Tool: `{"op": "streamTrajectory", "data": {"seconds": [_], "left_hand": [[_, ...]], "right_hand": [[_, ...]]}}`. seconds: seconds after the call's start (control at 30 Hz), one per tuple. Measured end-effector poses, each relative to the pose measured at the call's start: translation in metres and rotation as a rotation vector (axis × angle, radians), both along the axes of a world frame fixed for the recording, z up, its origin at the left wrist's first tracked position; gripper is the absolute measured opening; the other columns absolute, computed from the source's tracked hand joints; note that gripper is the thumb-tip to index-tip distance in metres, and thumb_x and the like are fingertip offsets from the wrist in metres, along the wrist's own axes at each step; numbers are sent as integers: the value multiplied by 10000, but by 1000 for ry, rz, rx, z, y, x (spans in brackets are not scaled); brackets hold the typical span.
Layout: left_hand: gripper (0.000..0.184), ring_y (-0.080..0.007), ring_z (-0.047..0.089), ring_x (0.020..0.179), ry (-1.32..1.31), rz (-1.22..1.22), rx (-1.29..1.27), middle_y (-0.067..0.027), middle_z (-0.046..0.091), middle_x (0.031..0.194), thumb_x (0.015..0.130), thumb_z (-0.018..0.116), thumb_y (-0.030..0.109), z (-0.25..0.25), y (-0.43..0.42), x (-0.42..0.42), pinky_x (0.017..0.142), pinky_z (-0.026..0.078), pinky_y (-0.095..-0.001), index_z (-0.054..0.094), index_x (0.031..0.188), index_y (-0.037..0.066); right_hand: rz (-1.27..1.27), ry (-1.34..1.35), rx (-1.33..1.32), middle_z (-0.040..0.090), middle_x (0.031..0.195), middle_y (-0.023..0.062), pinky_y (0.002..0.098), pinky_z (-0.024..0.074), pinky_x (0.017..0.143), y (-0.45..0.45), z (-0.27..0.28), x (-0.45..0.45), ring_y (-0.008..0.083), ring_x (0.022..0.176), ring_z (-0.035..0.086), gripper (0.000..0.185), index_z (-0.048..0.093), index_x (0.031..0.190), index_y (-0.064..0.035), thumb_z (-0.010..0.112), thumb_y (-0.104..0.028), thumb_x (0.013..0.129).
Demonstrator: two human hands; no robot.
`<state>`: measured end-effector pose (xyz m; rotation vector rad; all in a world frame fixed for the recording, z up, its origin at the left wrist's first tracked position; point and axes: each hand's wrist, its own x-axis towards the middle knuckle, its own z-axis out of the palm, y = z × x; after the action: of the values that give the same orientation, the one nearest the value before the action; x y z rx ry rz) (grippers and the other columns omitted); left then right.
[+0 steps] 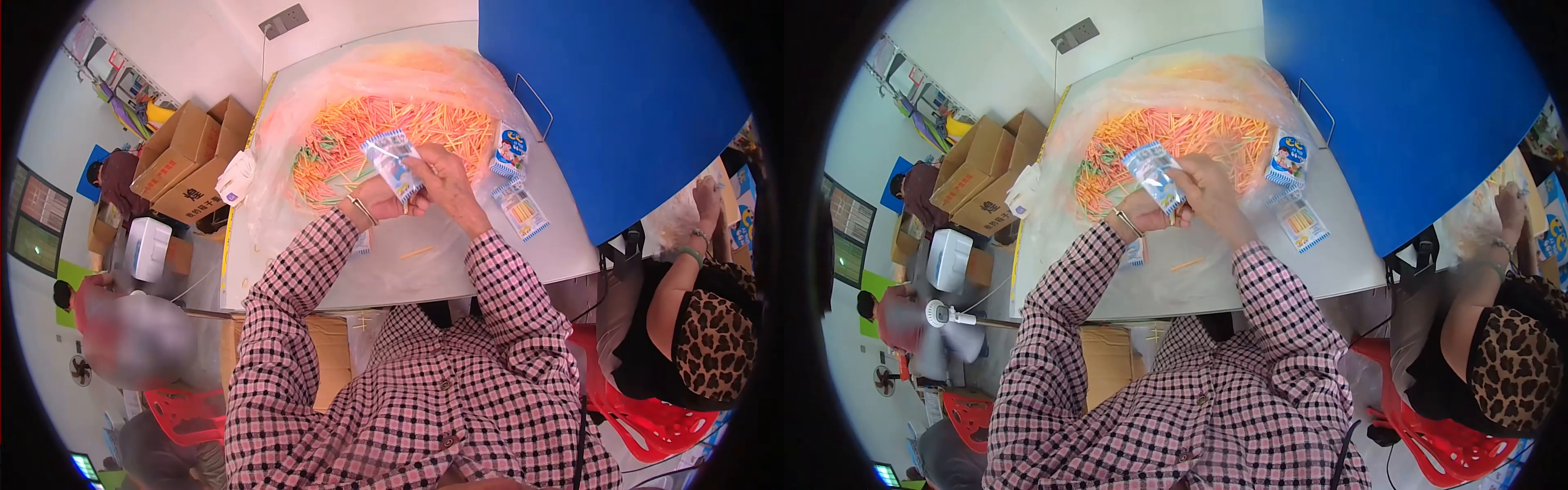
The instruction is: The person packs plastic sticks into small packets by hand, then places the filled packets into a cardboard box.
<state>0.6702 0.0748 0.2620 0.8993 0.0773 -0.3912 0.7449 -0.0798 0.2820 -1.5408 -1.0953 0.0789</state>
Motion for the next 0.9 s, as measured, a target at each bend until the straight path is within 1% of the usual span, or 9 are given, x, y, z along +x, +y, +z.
{"op": "streamTrajectory", "data": {"seconds": [0.03, 0.13, 0.17, 0.27, 0.43, 0.53, 0.7, 0.83, 0.9], "left_hand": [[263, -212, 659, 712, 1, 0, 1, -128, 657, 857, 905, 533, 244, 2, -1, 0, 652, 559, -355, 563, 1051, 27], [271, -217, 659, 751, 18, -115, 204, -135, 653, 905, 913, 518, 245, 7, -3, -1, 692, 558, -366, 549, 1073, 29], [271, -217, 659, 751, 18, -111, 203, -135, 653, 905, 913, 518, 245, 7, -1, -2, 692, 558, -366, 549, 1073, 29], [277, -223, 655, 791, 76, 120, 172, -141, 641, 963, 923, 504, 233, 8, 6, -3, 738, 552, -358, 532, 1099, 20], [271, -226, 639, 871, -39, 288, 3, -143, 620, 1013, 916, 512, 179, 12, -8, 0, 803, 531, -381, 526, 1127, 11], [250, -225, 615, 939, -69, 148, -49, -142, 616, 1026, 913, 511, 156, 1, 1, 4, 835, 516, -378, 530, 1115, 9], [228, -222, 608, 941, -42, 222, 25, -130, 614, 1039, 921, 496, 160, 3, 3, 1, 834, 516, -379, 536, 1097, 20], [203, -204, 604, 928, -54, 330, 36, -119, 614, 1030, 920, 501, 158, 7, -3, 6, 832, 514, -375, 543, 1063, 19], [189, -197, 605, 914, -174, 431, 48, -115, 612, 1019, 919, 507, 155, 6, -14, 9, 815, 512, -366, 548, 1041, 15]], "right_hand": [[0, 1, 1, 646, 967, 38, 243, 461, 763, 4, -3, 5, 84, 878, 578, 201, 646, 993, 5, 600, -140, 861], [-31, 328, 170, 642, 951, 59, 246, 467, 757, 17, -10, 20, 88, 865, 577, 203, 641, 989, 13, 589, -141, 867], [-27, 328, 168, 642, 951, 59, 246, 467, 757, 17, -8, 23, 88, 865, 577, 203, 641, 989, 13, 589, -141, 867], [89, 354, 97, 626, 791, 117, 309, 446, 616, 10, -5, 33, 168, 669, 590, 204, 637, 905, 24, 626, -151, 801], [97, 124, 155, 635, 795, 88, 306, 448, 612, 16, -5, 16, 144, 661, 585, 201, 641, 923, 15, 604, -159, 829], [189, 538, 128, 646, 940, 43, 244, 467, 760, 6, 8, 15, 89, 846, 591, 227, 644, 1025, -4, 599, -159, 866], [79, 835, 275, 625, 1017, 43, 244, 467, 777, -12, 14, 13, 101, 901, 588, 218, 630, 1054, -36, 578, -155, 880], [87, 1015, 536, 600, 1026, 65, 283, 469, 808, -7, -24, 6, 137, 927, 568, 293, 552, 1111, 8, 531, -199, 905], [150, 1297, 727, 604, 1067, 66, 304, 437, 881, 5, -38, -6, 159, 985, 564, 266, 529, 1133, -33, 507, -195, 923]]}}
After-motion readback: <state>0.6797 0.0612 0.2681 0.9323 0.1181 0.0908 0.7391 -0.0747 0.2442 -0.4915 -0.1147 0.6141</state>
